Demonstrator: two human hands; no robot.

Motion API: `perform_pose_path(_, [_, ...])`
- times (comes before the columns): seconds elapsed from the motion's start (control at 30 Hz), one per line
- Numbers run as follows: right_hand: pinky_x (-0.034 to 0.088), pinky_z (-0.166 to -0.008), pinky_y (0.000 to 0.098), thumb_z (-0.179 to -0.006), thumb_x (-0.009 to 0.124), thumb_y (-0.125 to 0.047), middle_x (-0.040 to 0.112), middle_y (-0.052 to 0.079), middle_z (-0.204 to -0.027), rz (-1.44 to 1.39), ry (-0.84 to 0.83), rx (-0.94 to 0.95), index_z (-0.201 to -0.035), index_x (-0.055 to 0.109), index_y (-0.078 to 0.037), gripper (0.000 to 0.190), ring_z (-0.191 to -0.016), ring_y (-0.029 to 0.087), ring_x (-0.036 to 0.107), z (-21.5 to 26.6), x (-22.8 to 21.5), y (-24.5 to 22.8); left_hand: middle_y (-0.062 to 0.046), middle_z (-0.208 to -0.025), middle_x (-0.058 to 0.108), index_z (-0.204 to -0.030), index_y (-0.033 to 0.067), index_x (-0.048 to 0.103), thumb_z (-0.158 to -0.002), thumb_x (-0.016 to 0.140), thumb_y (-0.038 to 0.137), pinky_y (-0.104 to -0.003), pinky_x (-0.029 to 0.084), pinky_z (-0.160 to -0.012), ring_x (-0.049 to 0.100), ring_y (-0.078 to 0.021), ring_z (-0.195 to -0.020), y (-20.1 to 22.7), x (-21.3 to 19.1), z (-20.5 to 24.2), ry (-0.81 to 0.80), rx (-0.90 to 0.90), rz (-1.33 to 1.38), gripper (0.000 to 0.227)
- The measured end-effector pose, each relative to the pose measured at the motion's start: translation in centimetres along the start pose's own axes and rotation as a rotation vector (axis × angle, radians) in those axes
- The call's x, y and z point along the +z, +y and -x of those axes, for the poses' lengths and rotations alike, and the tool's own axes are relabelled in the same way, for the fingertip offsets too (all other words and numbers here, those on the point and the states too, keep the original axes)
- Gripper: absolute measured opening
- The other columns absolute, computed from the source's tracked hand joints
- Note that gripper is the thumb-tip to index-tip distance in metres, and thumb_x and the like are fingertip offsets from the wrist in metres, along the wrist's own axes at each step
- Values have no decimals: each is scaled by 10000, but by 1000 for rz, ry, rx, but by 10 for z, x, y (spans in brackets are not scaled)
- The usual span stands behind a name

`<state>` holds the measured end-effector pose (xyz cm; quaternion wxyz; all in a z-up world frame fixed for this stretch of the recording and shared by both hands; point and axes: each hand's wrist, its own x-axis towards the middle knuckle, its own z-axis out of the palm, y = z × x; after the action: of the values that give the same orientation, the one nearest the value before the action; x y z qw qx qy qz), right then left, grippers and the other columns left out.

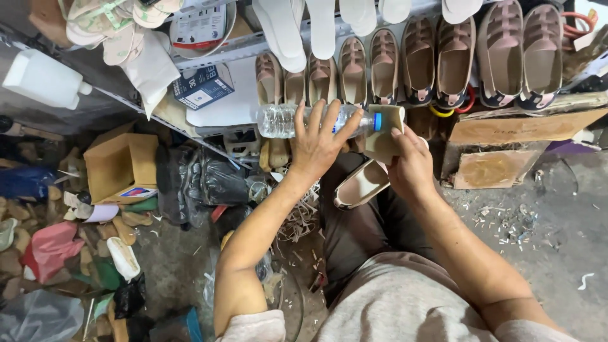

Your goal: The person sits on the floor and wipes a single beige slip-on shoe with a cloth, focusing on the upper and sides. They briefly reach for a water bottle and return to wiping the shoe repeatedly.

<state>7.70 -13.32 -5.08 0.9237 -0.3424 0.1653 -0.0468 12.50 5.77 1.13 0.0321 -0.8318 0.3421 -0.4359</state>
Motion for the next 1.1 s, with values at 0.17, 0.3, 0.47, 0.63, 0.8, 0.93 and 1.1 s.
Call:
perform_pose_path(0.17, [590,-940,595,-1001,625,-100,746,234,-1065,-9,17,23,-1311,662,-10,325,-1015,369,759,3,1,2,-184,-1261,589,-1394,272,583,-1051,490,178,-696,387,-1030,588,-404,-1170,2,-6,-4,-24,36,-11,367])
perform_pose_path(0.3, [566,-958,625,-1016,612,-105,732,238,-1104,-4,1,28,-1356,631,-12,352,-1047,374,747,-6,-15,13,-183,-1286,575,-1401,271,574,-1025,522,178,-711,372,-1039,569,-412,-1193,3,-4,-3,-33,44,-6,390])
perform_pose_path(0.47, [554,-973,637,-1023,594,-102,721,252,-1125,-12,4,58,-1376,616,-15,364,-1072,386,737,-12,-27,20,-181,-1282,579,-1384,267,583,-1042,514,155,-709,360,-1045,571,-410,-1208,2,-1,0,-49,13,28,367])
perform_pose_path(0.63, [497,-971,721,-1034,578,-141,714,236,-1147,-17,-5,115,-1409,586,-45,387,-1099,401,724,-22,-39,26,-157,-1278,582,-1404,298,578,-1034,541,206,-700,354,-1053,576,-386,-1203,-2,7,10,-53,-36,37,383])
perform_pose_path(0.8, [484,-958,748,-1038,574,-151,707,229,-1179,3,0,123,-1425,571,-56,398,-1122,406,716,-19,-35,25,-153,-1271,589,-1422,311,566,-1057,498,184,-692,359,-1049,584,-379,-1195,-2,2,8,-49,-33,6,392])
perform_pose_path(0.93, [478,-959,752,-1043,576,-152,701,225,-1196,25,-5,116,-1426,568,-56,395,-1130,403,710,-23,-39,29,-163,-1275,592,-1403,297,573,-1070,454,182,-693,371,-1050,583,-390,-1202,0,-4,2,-36,4,-38,371])
perform_pose_path(1.1, [458,-951,782,-1041,578,-160,698,212,-1199,30,8,132,-1428,566,-73,397,-1130,398,709,-27,-47,34,-161,-1296,584,-1391,294,571,-1065,447,198,-701,363,-1060,575,-393,-1217,2,1,4,-36,13,-41,362])
